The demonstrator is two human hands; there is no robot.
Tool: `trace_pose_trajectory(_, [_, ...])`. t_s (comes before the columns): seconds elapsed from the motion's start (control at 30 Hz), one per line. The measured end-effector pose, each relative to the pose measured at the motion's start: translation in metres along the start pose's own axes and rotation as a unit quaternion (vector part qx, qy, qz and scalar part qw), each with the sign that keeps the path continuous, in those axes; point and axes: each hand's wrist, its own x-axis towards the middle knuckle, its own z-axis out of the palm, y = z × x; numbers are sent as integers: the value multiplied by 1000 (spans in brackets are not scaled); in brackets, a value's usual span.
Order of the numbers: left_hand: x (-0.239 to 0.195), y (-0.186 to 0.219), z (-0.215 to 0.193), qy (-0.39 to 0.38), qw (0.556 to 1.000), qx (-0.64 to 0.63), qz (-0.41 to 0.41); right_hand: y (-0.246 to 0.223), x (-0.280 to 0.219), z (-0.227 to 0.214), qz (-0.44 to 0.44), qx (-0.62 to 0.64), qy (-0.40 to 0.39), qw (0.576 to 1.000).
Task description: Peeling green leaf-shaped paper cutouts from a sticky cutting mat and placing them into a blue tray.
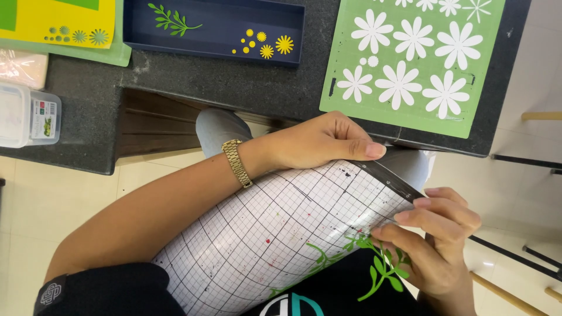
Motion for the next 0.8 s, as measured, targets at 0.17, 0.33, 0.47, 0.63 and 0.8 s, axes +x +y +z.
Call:
trace_pose_trajectory(0.17, [2,0,-1,-1,1000,16,-1,-1,2,-3,1,2,-8,1000])
trace_pose_trajectory(0.33, [3,-2,-2,-7,1000,21,2,-2,1,-6,-12,4,-13,1000])
trace_pose_trajectory(0.47, [3,-5,-4,-6,1000,26,2,-2,-3,-10,-8,0,-30,1000])
trace_pose_trajectory(0.63, [3,-4,-4,0,1000,26,-17,-5,-4,-15,-7,-11,-48,999])
trace_pose_trajectory(0.8, [2,-3,-3,1,1000,27,-15,-7,-5,-18,-9,-12,-59,998])
